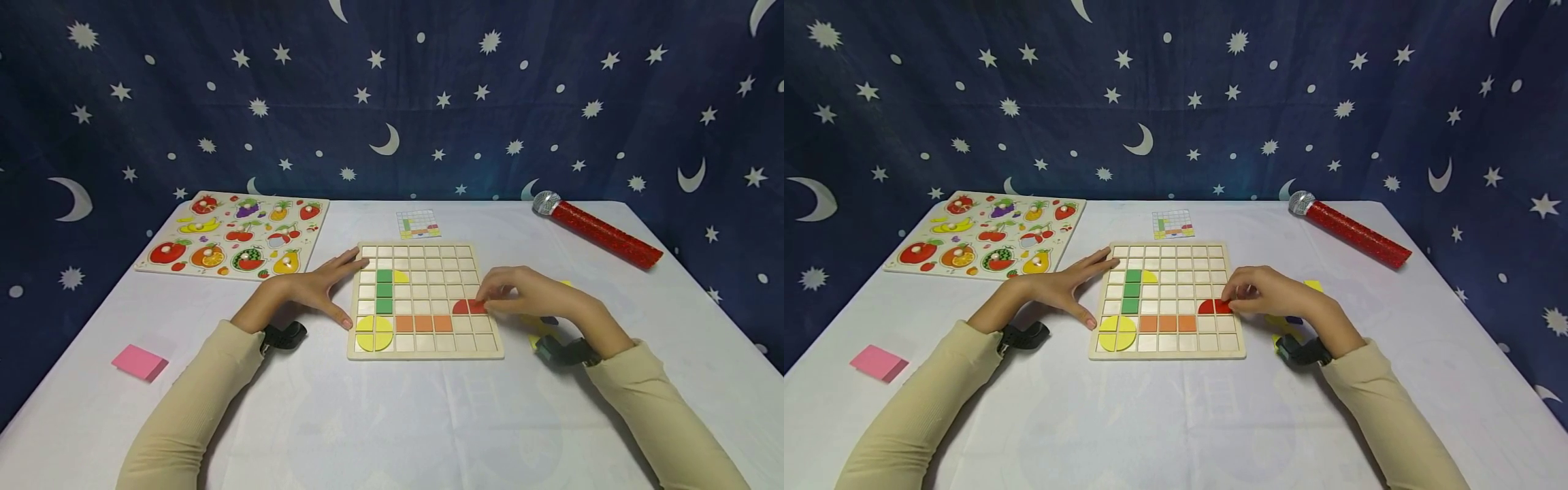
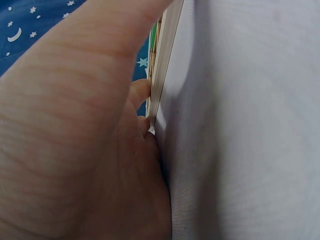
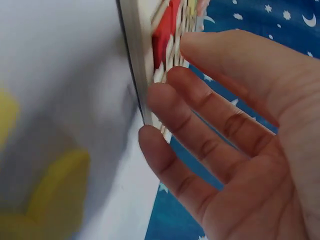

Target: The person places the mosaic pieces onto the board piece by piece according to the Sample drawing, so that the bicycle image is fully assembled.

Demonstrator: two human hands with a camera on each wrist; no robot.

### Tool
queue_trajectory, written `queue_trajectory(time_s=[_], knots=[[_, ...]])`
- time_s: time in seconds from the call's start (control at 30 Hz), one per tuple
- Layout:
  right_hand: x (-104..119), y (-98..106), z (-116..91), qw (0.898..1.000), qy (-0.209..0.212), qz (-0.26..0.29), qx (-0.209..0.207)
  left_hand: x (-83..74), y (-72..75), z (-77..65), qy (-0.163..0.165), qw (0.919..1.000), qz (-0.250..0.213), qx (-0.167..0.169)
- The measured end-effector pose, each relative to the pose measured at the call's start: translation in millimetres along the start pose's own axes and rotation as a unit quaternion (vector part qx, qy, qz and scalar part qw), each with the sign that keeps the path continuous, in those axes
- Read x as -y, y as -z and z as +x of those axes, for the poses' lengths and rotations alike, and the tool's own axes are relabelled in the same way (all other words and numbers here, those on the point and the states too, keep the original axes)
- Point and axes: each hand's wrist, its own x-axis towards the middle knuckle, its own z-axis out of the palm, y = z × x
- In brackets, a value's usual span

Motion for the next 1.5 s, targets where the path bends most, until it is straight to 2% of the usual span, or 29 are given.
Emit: queue_trajectory(time_s=[0.3, 0.43, 0.57, 0.73, 1.03, 1.17, 1.33, 1.5], knots=[[-12.6, 23.2, -19.7, 0.999, -0.031, -0.007, -0.036, -0.3, 1.0, -1.0, -0.005, 1.0, -0.001, 0.001], [-17.5, 29.8, -25.6, 0.999, -0.045, 0.017, 0.009, -0.2, 0.6, -0.7, -0.004, 1.0, -0.002, 0.001], [-22.0, 30.7, -27.4, 0.993, -0.08, 0.048, 0.067, -0.9, 0.8, -1.2, -0.002, 1.0, -0.003, -0.001], [-24.4, 28.3, -27.5, 0.988, -0.114, 0.05, 0.094, -1.5, 1.2, -1.6, -0.009, 1.0, -0.004, -0.001], [-29.2, 24.7, -22.0, 0.992, -0.1, 0.023, 0.066, -0.7, 1.8, -1.2, -0.002, 1.0, -0.001, 0.002], [-28.8, 26.4, -23.4, 0.992, -0.105, 0.022, 0.067, -1.9, 1.5, -1.5, 0.001, 1.0, 0.001, 0.001], [-28.9, 29.6, -28.4, 0.989, -0.12, 0.041, 0.078, -1.9, 1.0, -0.9, 0.006, 1.0, 0.005, 0.001], [-27.4, 26.1, -27.6, 0.988, -0.096, 0.08, 0.094, -1.7, 1.0, -0.4, 0.007, 1.0, 0.002, 0.005]])
